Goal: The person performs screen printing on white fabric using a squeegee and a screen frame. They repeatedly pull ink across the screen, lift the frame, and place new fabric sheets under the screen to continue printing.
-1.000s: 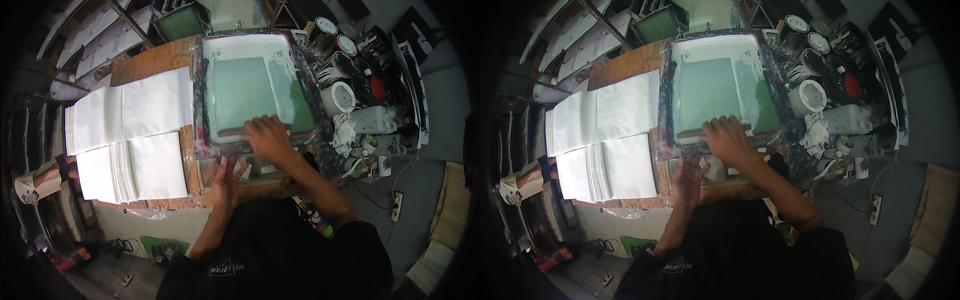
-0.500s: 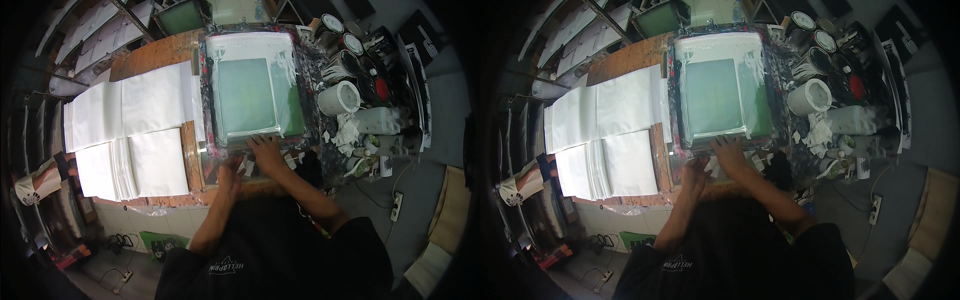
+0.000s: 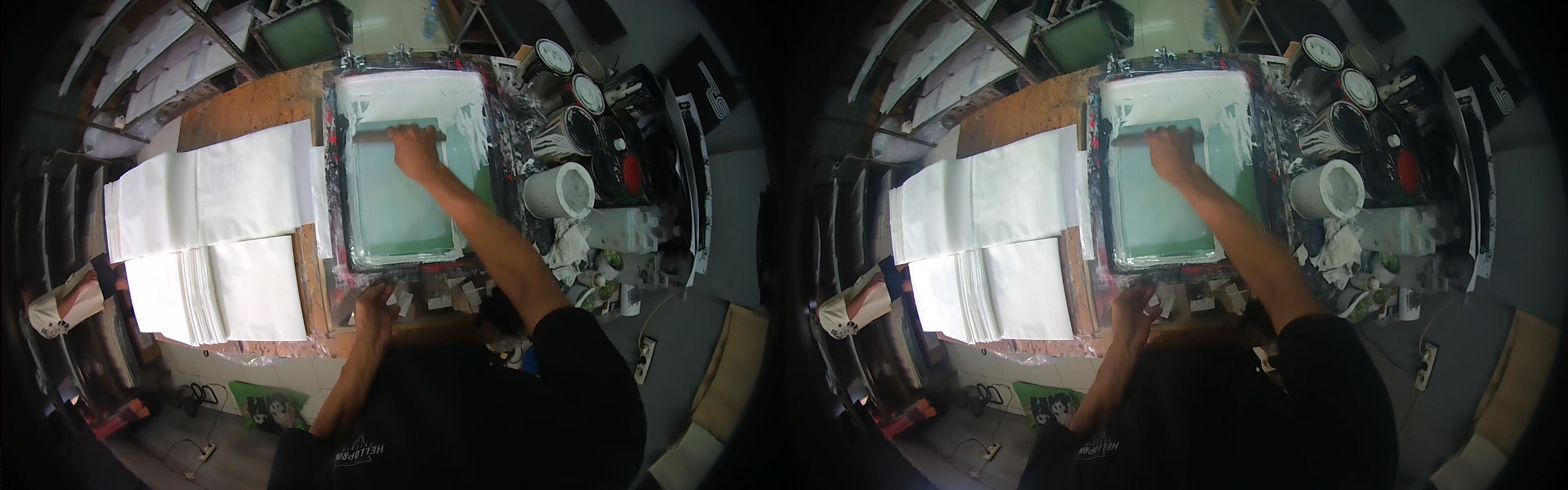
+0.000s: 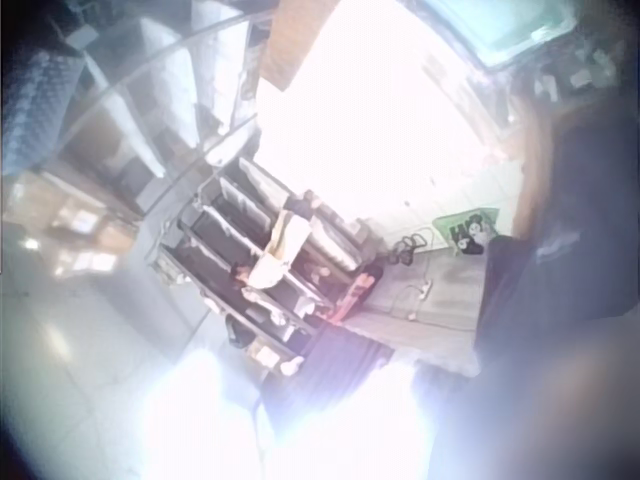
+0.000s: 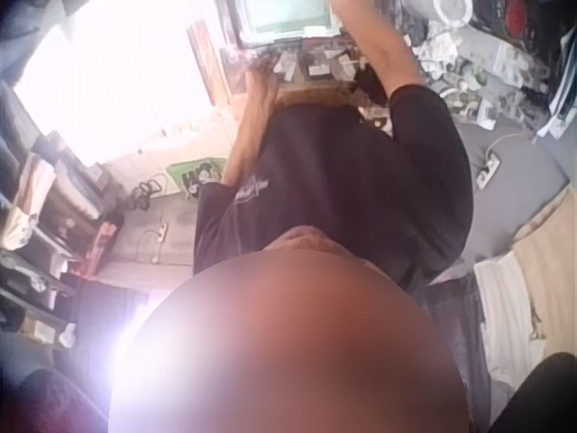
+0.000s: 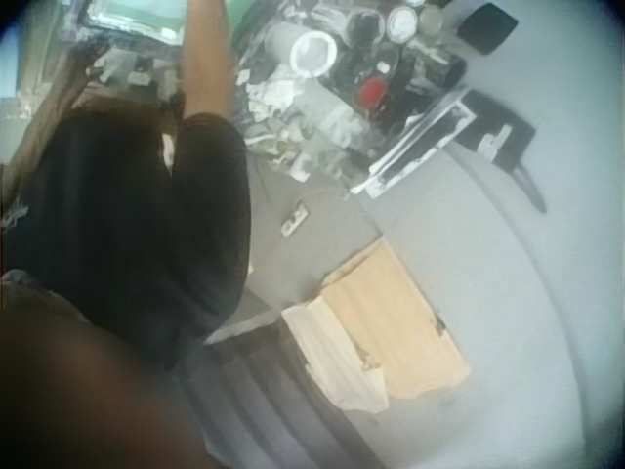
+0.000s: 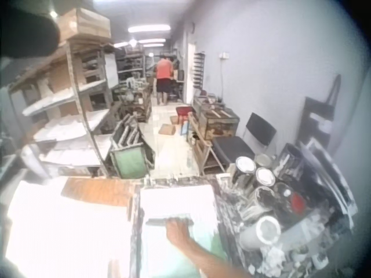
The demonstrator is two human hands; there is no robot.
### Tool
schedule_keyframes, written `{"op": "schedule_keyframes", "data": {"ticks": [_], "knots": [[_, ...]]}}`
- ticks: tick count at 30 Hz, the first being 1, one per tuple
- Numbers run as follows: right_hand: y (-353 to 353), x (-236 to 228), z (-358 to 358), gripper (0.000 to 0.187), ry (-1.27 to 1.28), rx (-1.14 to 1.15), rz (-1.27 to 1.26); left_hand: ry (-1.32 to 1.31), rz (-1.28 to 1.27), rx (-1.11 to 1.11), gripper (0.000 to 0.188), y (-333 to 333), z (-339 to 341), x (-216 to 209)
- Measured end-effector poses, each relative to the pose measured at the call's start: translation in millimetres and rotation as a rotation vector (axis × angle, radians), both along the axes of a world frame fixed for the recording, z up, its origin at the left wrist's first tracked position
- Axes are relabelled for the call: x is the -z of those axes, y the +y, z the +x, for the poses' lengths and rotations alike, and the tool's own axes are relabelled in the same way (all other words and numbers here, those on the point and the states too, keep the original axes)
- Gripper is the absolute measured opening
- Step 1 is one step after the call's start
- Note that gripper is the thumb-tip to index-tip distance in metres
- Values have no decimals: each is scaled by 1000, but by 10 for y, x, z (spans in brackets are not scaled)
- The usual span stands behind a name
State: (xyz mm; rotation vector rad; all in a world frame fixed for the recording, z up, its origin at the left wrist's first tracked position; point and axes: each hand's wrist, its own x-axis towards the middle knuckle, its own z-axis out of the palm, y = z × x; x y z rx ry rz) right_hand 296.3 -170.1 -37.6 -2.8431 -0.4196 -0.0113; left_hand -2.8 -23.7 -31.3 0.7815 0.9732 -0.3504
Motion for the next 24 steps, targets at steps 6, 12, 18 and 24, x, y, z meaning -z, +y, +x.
{"op": "schedule_keyframes", "data": {"ticks": [6,12,18,24], "knots": [[-63,-189,940,38,85,52,59,-9,-47,-85,14,14,-42,-105],[-218,-52,986,47,-19,51,-11,-65,35,9,25,36,-39,-91],[-580,-505,351,37,177,-30,170,-218,84,50,24,111,-81,-133],[-402,-1310,-1684,32,347,-270,106,-325,111,21,24,179,-27,-361]]}}
